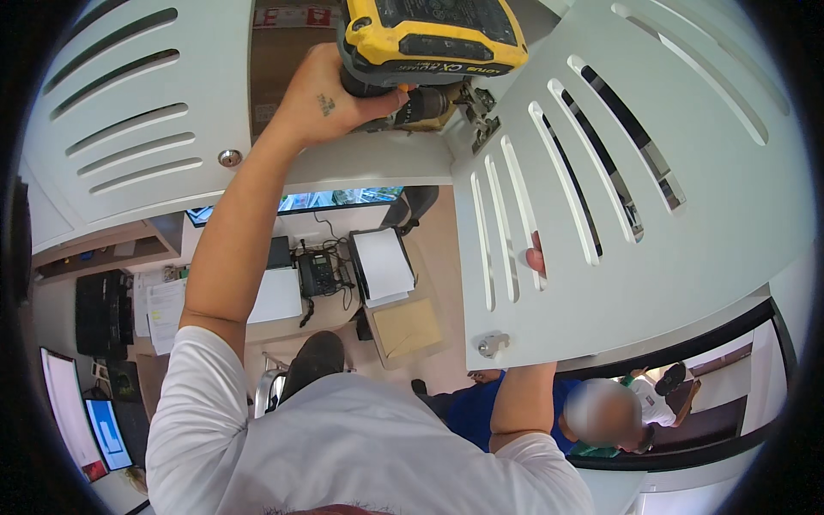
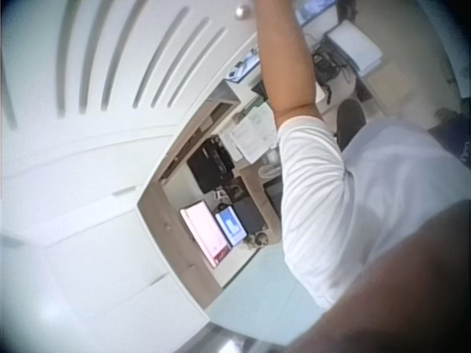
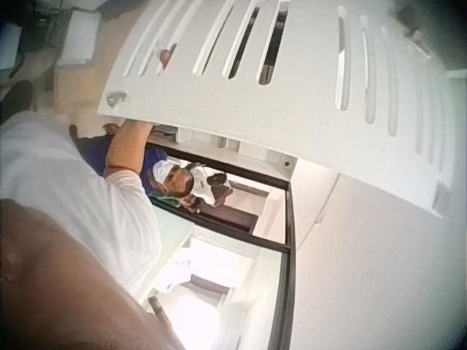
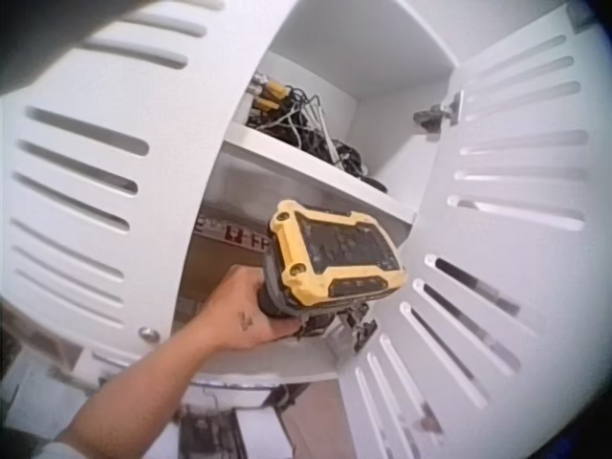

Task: The person uses a cordless drill to install and adjust hinges on a white louvered cabinet door. They repeatedly open and close the door to check alignment while securing the hardware with screws. A second person is visible in the background observing the work.

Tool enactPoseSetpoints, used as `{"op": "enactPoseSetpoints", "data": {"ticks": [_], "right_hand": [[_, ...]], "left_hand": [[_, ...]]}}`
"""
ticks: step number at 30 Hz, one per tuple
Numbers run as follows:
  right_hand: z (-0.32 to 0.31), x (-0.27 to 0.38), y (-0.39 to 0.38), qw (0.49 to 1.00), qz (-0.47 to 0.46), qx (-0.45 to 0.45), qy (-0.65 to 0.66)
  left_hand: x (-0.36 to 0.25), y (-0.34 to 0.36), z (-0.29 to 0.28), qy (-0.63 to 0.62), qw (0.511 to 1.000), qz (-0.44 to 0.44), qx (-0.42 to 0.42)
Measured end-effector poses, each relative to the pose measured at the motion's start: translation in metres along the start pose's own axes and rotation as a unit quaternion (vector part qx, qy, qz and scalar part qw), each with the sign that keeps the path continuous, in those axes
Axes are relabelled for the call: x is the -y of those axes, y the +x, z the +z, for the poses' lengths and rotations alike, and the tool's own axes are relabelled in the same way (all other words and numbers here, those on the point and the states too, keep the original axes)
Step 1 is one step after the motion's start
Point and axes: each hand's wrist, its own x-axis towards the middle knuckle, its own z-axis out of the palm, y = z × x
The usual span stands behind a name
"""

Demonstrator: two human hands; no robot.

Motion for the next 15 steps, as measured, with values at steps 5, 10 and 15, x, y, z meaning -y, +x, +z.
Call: {"op": "enactPoseSetpoints", "data": {"ticks": [5, 10, 15], "right_hand": [[0.0011, 0.0007, 0.0016, 1.000, 0.001, -0.002, 0.001], [0.0023, 0.0000, 0.0053, 1.000, 0.001, -0.009, 0.001], [0.0037, -0.0012, 0.0066, 1.000, 0.005, -0.013, -0.002]], "left_hand": [[0.0003, -0.0007, -0.0004, 0.022, 1.000, 0.007, 0.003], [-0.0009, -0.0021, -0.0010, 0.027, 0.999, 0.023, -0.003], [-0.0068, -0.0068, -0.0015, 0.027, 0.999, 0.018, 0.005]]}}
